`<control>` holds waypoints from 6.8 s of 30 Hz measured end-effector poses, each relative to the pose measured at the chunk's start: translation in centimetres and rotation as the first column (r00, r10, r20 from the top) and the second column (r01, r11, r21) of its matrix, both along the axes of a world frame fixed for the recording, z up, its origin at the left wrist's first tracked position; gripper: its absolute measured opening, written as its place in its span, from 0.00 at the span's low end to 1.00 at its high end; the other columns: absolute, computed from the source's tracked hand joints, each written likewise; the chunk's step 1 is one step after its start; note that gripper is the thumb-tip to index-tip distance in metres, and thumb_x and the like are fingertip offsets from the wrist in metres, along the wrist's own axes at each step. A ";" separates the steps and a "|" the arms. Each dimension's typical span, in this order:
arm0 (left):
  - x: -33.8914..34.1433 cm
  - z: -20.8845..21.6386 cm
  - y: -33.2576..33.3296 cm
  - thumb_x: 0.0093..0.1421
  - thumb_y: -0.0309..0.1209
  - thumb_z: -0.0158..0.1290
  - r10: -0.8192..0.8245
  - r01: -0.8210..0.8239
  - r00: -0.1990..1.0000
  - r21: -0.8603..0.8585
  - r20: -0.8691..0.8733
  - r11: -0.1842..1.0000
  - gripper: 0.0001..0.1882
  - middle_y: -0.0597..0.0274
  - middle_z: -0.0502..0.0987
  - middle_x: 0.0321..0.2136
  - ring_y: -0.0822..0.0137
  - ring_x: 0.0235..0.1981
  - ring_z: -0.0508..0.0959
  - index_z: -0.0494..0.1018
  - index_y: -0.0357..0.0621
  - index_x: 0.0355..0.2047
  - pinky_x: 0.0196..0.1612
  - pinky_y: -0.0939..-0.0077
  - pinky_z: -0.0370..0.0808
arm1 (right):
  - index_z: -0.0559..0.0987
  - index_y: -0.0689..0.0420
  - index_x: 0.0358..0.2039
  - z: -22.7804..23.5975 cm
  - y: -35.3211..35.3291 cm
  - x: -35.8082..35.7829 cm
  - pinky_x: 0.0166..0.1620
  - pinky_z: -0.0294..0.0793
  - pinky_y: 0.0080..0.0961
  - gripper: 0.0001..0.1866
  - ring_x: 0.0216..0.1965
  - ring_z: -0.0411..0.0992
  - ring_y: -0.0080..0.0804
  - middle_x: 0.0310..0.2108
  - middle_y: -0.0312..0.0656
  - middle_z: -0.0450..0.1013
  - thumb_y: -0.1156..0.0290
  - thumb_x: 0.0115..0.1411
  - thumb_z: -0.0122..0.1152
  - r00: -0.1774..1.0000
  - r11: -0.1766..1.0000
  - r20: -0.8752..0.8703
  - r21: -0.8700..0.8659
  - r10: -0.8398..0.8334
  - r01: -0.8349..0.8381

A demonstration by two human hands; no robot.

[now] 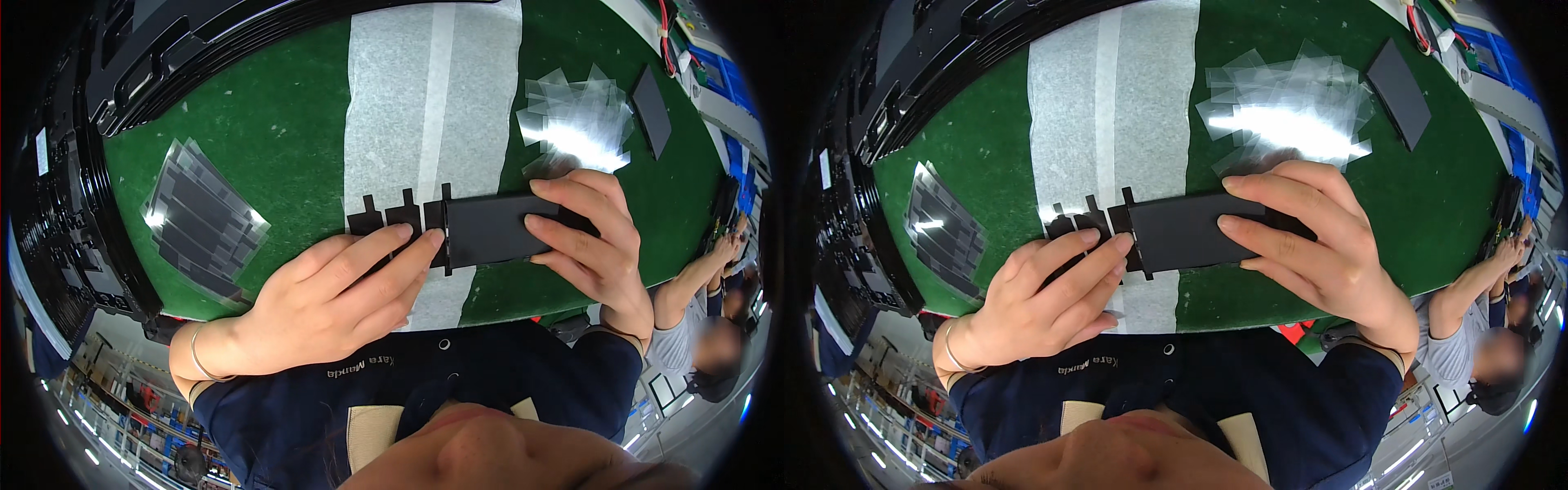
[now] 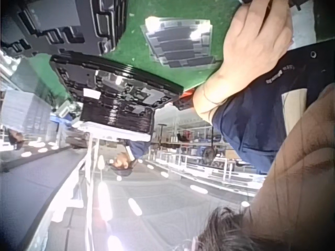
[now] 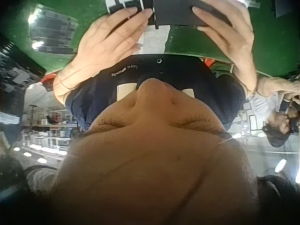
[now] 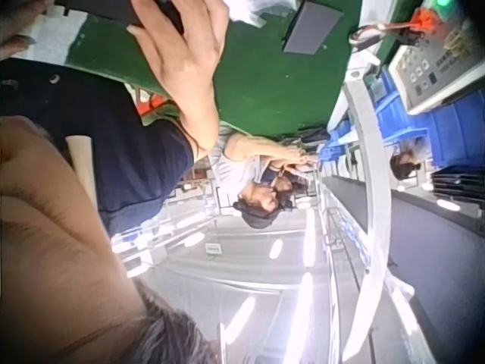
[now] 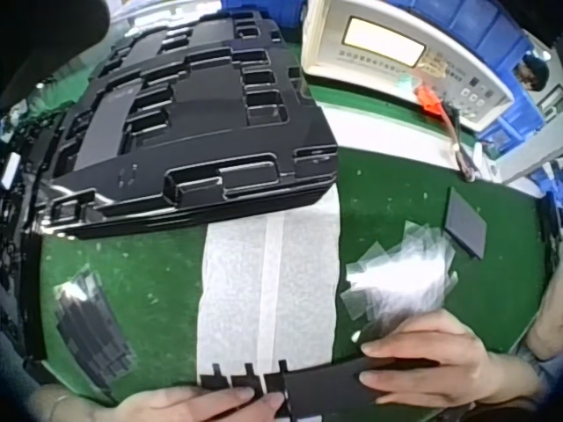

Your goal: The worker is applying adhesive strips and assembling small black electronic component cases on a production line.

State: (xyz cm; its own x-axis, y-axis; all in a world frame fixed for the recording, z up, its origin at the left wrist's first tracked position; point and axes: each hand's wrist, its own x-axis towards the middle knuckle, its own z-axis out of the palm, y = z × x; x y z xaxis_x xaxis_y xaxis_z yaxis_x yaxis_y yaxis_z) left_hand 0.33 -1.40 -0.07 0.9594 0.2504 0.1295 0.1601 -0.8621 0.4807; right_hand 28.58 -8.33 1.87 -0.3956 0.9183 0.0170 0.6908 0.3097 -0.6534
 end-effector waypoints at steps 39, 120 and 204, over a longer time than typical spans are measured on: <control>0.7 0.1 -7.8 0.55 0.22 0.53 0.741 0.103 0.540 -0.905 0.399 0.412 0.14 0.52 0.73 0.40 0.65 0.39 0.74 0.72 0.27 0.42 0.42 0.77 0.70 | 0.68 0.57 0.30 -1.2 -5.9 -10.4 0.23 0.64 0.23 0.16 0.20 0.65 0.35 0.22 0.40 0.66 0.77 0.46 0.69 0.782 0.948 -0.622 0.232 -0.026 0.217; 1.8 0.0 -8.3 0.49 0.19 0.55 0.573 -0.059 0.459 -0.621 0.678 0.782 0.14 0.58 0.70 0.31 0.69 0.29 0.69 0.76 0.32 0.38 0.29 0.81 0.65 | 0.79 0.62 0.30 1.7 -5.4 -11.2 0.29 0.67 0.19 0.10 0.27 0.69 0.26 0.26 0.40 0.71 0.83 0.44 0.66 0.667 0.798 -0.738 0.337 -0.107 0.501; 1.1 0.8 -8.7 0.61 0.28 0.45 0.514 -0.024 0.832 -0.912 0.208 0.409 0.12 0.58 0.77 0.23 0.74 0.18 0.74 0.75 0.32 0.32 0.21 0.82 0.68 | 0.75 0.63 0.23 3.3 -3.0 -9.2 0.26 0.66 0.16 0.08 0.25 0.67 0.15 0.24 0.33 0.71 0.73 0.54 0.62 0.500 0.931 -0.800 -0.362 -0.332 0.039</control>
